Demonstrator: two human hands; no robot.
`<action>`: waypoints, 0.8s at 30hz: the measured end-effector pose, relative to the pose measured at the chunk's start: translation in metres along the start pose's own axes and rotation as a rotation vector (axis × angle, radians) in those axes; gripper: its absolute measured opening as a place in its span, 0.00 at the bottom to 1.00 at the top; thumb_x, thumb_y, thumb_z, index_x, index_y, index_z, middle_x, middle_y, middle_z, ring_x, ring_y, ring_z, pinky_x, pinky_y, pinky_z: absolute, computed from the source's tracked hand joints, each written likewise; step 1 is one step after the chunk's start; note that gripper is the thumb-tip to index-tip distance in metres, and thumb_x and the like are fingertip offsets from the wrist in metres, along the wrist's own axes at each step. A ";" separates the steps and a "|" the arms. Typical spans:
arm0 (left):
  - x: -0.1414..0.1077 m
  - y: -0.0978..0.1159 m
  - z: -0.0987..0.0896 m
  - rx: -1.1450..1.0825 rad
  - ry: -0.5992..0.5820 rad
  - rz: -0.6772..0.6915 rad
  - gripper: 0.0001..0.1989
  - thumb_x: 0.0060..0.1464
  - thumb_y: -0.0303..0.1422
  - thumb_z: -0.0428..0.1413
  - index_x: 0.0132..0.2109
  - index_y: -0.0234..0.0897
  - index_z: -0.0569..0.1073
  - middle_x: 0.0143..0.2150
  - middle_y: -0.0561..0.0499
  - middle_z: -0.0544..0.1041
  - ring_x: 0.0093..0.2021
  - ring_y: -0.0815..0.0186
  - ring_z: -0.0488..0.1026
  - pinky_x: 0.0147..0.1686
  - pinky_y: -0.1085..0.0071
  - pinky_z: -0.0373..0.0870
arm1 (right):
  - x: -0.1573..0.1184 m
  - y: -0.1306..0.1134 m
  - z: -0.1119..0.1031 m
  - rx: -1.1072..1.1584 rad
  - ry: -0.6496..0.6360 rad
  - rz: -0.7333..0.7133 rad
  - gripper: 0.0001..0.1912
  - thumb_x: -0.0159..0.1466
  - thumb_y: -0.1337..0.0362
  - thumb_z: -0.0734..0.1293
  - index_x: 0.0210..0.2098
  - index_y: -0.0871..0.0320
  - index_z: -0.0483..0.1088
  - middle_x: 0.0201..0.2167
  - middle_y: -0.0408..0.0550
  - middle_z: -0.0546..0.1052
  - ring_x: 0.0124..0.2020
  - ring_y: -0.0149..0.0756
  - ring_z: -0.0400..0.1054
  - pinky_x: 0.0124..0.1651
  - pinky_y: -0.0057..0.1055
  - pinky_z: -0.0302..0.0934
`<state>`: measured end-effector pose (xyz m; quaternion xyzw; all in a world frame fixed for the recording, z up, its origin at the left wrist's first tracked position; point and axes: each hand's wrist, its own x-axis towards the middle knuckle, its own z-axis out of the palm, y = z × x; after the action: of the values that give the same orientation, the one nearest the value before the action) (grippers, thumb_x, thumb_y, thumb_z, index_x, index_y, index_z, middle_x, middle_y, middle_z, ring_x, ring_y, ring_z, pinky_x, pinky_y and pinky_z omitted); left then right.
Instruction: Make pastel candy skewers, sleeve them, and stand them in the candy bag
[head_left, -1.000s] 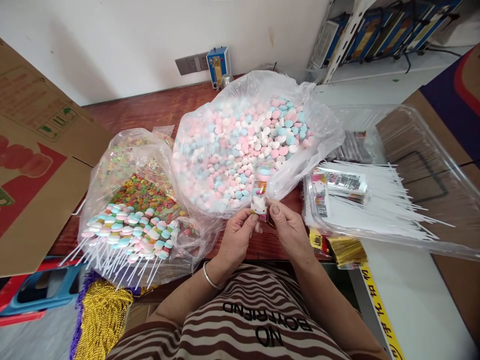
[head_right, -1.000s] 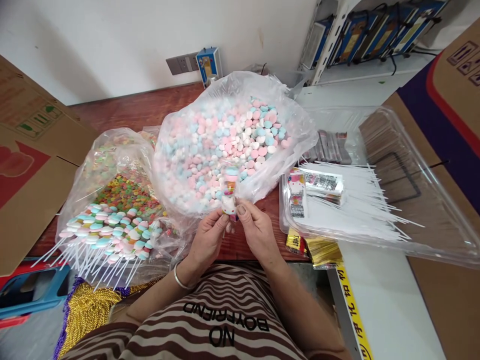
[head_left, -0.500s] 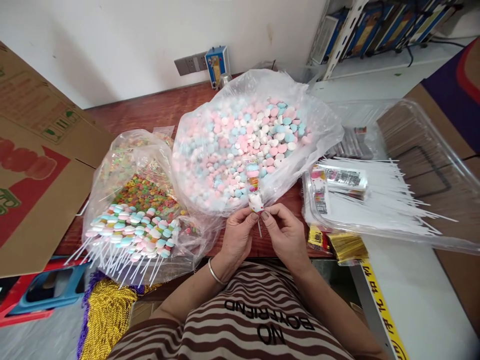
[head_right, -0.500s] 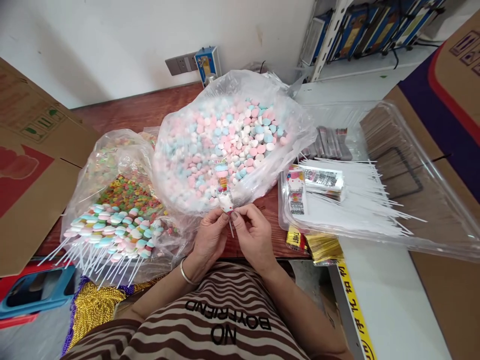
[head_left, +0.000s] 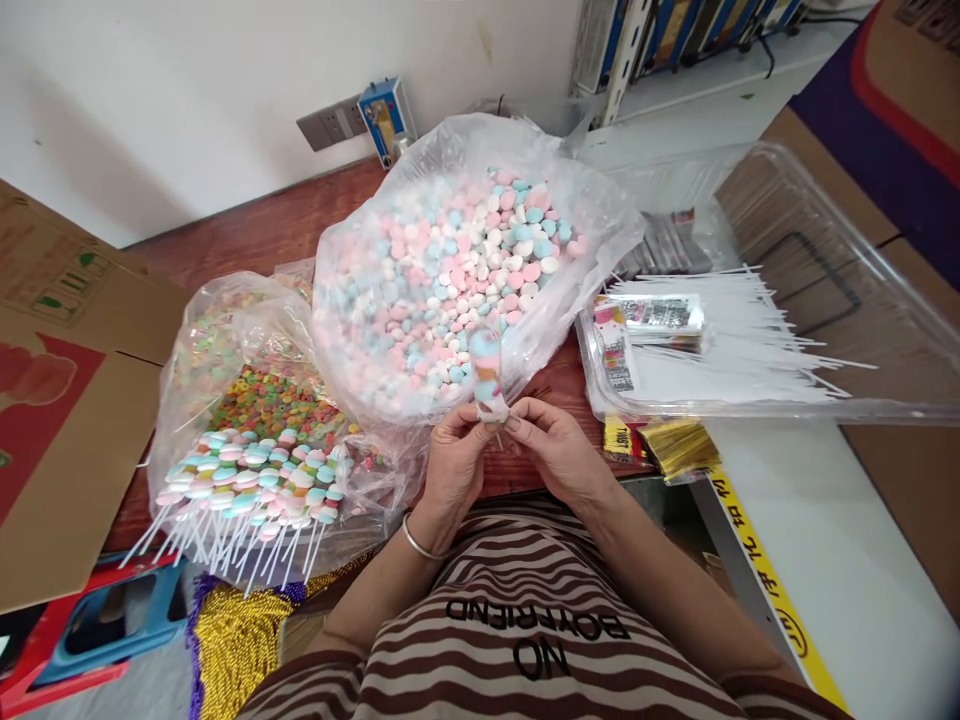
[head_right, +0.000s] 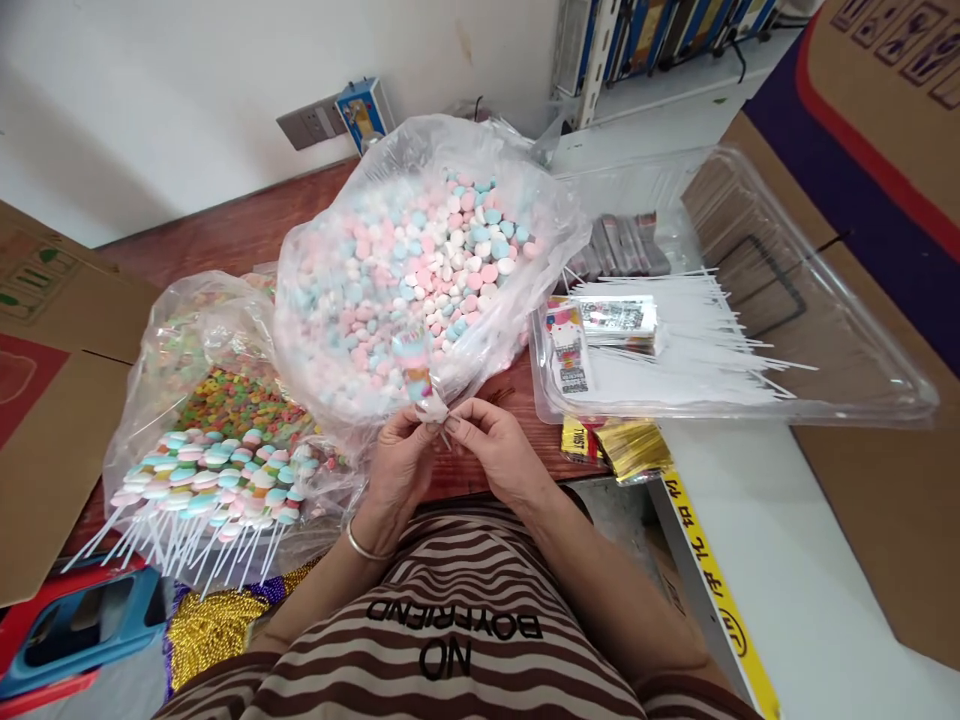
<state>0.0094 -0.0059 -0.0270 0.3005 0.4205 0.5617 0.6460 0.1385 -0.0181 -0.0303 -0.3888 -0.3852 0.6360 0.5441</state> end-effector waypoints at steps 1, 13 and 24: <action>-0.001 0.000 0.001 -0.004 -0.010 -0.039 0.16 0.35 0.38 0.75 0.27 0.36 0.78 0.23 0.56 0.76 0.24 0.73 0.68 0.30 0.74 0.67 | -0.001 0.003 0.001 0.010 0.027 -0.017 0.18 0.61 0.49 0.73 0.29 0.56 0.70 0.24 0.39 0.69 0.26 0.31 0.61 0.33 0.30 0.60; -0.013 0.000 0.002 -0.004 -0.097 -0.113 0.16 0.42 0.34 0.73 0.40 0.37 0.82 0.34 0.54 0.80 0.27 0.76 0.68 0.31 0.76 0.67 | -0.018 0.002 0.001 -0.227 0.150 -0.159 0.14 0.65 0.50 0.70 0.37 0.55 0.71 0.30 0.43 0.76 0.30 0.33 0.69 0.36 0.31 0.67; -0.003 0.007 -0.003 -0.191 -0.079 -0.155 0.16 0.47 0.36 0.71 0.41 0.36 0.77 0.36 0.54 0.78 0.34 0.72 0.73 0.37 0.75 0.69 | -0.025 -0.006 -0.009 -0.356 0.024 -0.116 0.13 0.67 0.52 0.69 0.40 0.56 0.72 0.31 0.42 0.77 0.31 0.32 0.68 0.34 0.28 0.62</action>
<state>0.0030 -0.0077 -0.0219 0.2259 0.3614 0.5353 0.7293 0.1519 -0.0411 -0.0263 -0.4637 -0.5067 0.5209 0.5070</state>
